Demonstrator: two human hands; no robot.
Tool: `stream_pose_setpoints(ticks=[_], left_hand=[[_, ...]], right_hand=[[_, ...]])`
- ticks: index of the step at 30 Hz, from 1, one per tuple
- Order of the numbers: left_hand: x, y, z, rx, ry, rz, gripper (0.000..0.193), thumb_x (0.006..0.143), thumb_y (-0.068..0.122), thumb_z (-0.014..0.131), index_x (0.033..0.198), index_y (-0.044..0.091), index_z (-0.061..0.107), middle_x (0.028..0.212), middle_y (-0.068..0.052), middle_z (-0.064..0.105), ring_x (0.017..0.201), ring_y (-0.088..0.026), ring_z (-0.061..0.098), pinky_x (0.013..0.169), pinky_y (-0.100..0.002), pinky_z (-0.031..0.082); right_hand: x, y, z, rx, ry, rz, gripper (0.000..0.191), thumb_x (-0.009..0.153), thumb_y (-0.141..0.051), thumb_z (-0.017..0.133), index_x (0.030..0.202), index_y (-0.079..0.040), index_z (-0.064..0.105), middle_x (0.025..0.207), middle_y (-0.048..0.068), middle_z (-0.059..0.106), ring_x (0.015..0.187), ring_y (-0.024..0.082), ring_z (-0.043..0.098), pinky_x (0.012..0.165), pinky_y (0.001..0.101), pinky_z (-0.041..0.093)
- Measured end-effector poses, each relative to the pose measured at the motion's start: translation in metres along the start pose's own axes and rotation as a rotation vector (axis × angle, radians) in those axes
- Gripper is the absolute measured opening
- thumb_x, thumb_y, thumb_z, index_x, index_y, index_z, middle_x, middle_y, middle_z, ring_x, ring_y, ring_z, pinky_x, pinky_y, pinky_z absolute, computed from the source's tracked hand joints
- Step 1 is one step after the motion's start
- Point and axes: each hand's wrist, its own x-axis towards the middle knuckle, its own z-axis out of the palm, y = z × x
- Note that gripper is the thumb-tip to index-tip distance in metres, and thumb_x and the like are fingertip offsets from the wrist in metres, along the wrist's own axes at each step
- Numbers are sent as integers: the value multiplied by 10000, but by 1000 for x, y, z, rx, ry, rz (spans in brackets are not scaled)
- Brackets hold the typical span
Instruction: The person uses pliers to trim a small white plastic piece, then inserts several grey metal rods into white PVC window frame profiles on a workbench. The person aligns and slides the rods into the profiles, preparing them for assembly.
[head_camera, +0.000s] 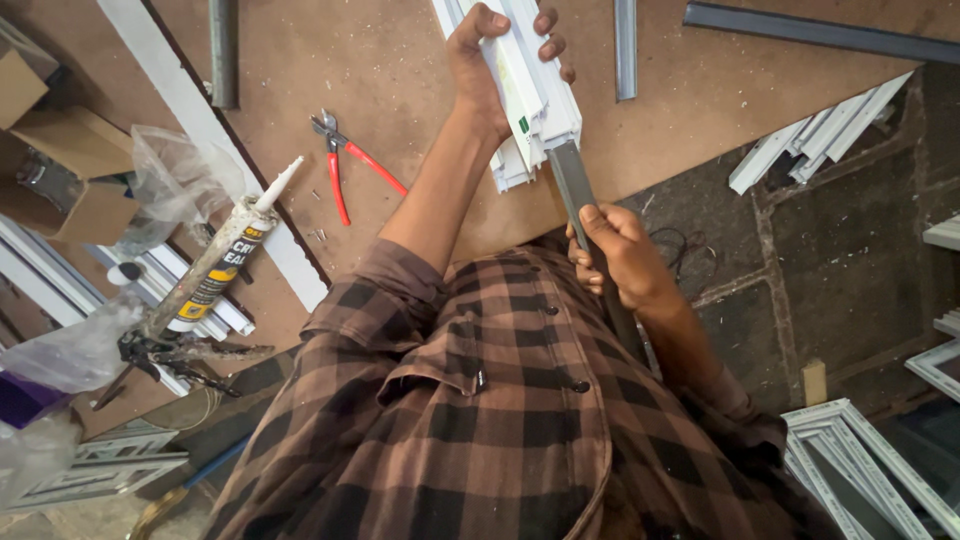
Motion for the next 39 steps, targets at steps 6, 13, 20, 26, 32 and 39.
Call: stream_pose_setpoints(ticks=[6,13,20,26,32,39], left_hand=[[-2,-1,-2,-25,8,-7,359,725,278,630,987,65,505,906,-54,523,771,-200,558,701,-471,560],[-5,1,-2,-30,64,-22,395,686,242,631,1024,67,524,876,-66,512,739,-205,521,690,-436,509],[-8,-5,-7,-59,109,-37,368,713,203,616,1032,55,509,879,-72,510,732,-202,502,696,-431,489],[-19,-9,-16,-2,212,-88,381,702,163,612,1055,63,509,854,-61,509,701,-200,495,663,-420,481],[-21,-1,-28,21,243,-88,352,729,163,620,1045,63,504,851,-53,513,726,-197,499,663,-401,475],[-8,-4,-39,-21,218,-39,261,770,159,662,966,81,510,855,-61,527,731,-191,507,655,-397,486]], right_hand=[[0,-2,-1,8,-15,46,360,1072,-376,464,937,-49,530,636,12,464,434,81,413,367,233,324],[4,2,-3,-6,-31,93,366,1062,-399,460,930,-64,528,624,15,464,416,81,398,354,236,315],[12,7,-14,35,-66,186,363,1056,-399,460,907,-74,519,604,16,450,401,95,382,342,259,306],[26,16,-17,79,-68,325,358,1059,-386,433,906,-79,534,599,16,452,390,99,362,345,271,306],[39,16,-15,124,-80,369,352,1057,-371,432,905,-72,539,586,20,446,377,99,348,324,276,271],[48,19,-16,184,-43,316,359,1045,-362,471,889,-51,557,583,33,460,366,114,358,315,285,274]])
